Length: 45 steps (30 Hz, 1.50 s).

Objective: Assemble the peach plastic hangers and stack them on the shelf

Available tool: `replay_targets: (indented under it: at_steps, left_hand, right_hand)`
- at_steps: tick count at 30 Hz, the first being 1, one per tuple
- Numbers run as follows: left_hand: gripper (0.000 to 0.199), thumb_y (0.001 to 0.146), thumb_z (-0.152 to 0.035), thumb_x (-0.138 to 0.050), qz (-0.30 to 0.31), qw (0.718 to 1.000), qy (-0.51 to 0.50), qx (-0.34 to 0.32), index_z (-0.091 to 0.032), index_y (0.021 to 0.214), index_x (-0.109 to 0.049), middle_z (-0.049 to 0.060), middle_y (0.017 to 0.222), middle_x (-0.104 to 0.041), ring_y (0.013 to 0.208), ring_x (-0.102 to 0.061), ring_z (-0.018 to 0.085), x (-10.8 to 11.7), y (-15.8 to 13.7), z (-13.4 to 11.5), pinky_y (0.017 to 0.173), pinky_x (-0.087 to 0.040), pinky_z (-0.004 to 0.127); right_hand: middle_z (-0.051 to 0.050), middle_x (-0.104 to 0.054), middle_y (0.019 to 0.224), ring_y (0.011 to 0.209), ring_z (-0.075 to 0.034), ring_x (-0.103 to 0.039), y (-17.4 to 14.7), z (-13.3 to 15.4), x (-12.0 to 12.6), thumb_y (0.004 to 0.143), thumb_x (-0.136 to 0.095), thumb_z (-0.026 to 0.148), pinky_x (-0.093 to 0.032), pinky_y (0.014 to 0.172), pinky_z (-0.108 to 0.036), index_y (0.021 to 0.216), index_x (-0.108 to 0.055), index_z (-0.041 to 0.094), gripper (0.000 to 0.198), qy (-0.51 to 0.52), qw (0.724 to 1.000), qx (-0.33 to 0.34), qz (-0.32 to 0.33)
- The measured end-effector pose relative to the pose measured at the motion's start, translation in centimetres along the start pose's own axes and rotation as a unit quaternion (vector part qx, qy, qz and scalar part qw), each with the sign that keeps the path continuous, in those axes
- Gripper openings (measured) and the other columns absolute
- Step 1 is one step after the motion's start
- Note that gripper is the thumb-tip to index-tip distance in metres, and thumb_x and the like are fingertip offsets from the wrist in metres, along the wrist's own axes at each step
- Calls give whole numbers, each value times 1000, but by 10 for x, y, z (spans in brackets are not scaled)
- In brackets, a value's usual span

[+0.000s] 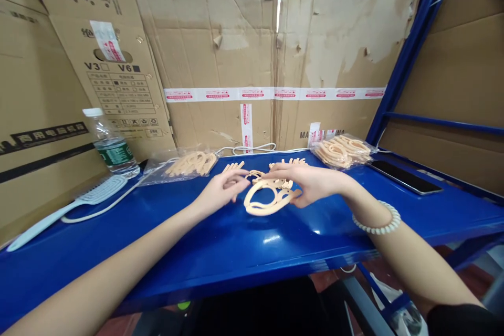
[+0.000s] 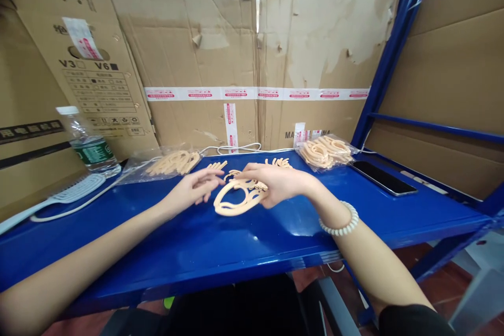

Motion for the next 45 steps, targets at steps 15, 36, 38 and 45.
replay_targets:
  at_steps: [15, 36, 38, 45]
  left_hand:
    - [27, 79, -39, -65, 19, 999, -20, 44, -13, 82, -60, 1, 66, -65, 33, -44, 3, -11, -7, 2, 33, -31, 15]
    - [31, 82, -44, -58, -33, 990, -127, 46, -14, 77, -52, 0, 65, -61, 32, -48, 5, -11, -10, 0, 29, -31, 15]
    - [32, 82, -45, -57, -58, 989, -135, 34, -14, 76, -51, -1, 64, -60, 31, -47, 5, -7, -9, 1, 29, -30, 15]
    - [32, 79, -46, -57, -135, 980, -143, 5, -15, 80, -49, 0, 66, -63, 33, -48, 6, 9, -6, 2, 32, -31, 17]
  right_hand:
    - [-8, -38, 139, 101, -17, -55, 8, 6, -1, 75, -51, 0, -57, 72, -28, 143, -32, 33, 78, 130, 973, 35, -187]
    - [1, -64, 65, 56, -12, -60, 16, -29, -16, 79, -66, 34, -48, 51, -23, 101, -49, 18, 33, 357, 903, -145, -188]
    - [1, -63, 63, 54, -12, -60, 15, -33, -13, 76, -68, 36, -47, 49, -23, 92, -49, 18, 30, 371, 891, -168, -200]
    - [0, -63, 64, 54, -11, -58, 12, -42, -7, 66, -73, 34, -46, 54, -24, 74, -52, 17, 28, 414, 854, -204, -241]
Point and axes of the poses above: each hand's wrist, its own y-axis towards the middle knuckle, its own x-axis out of the back of the hand, z = x × y, the point moved 5 cm from there along y, towards the middle knuckle
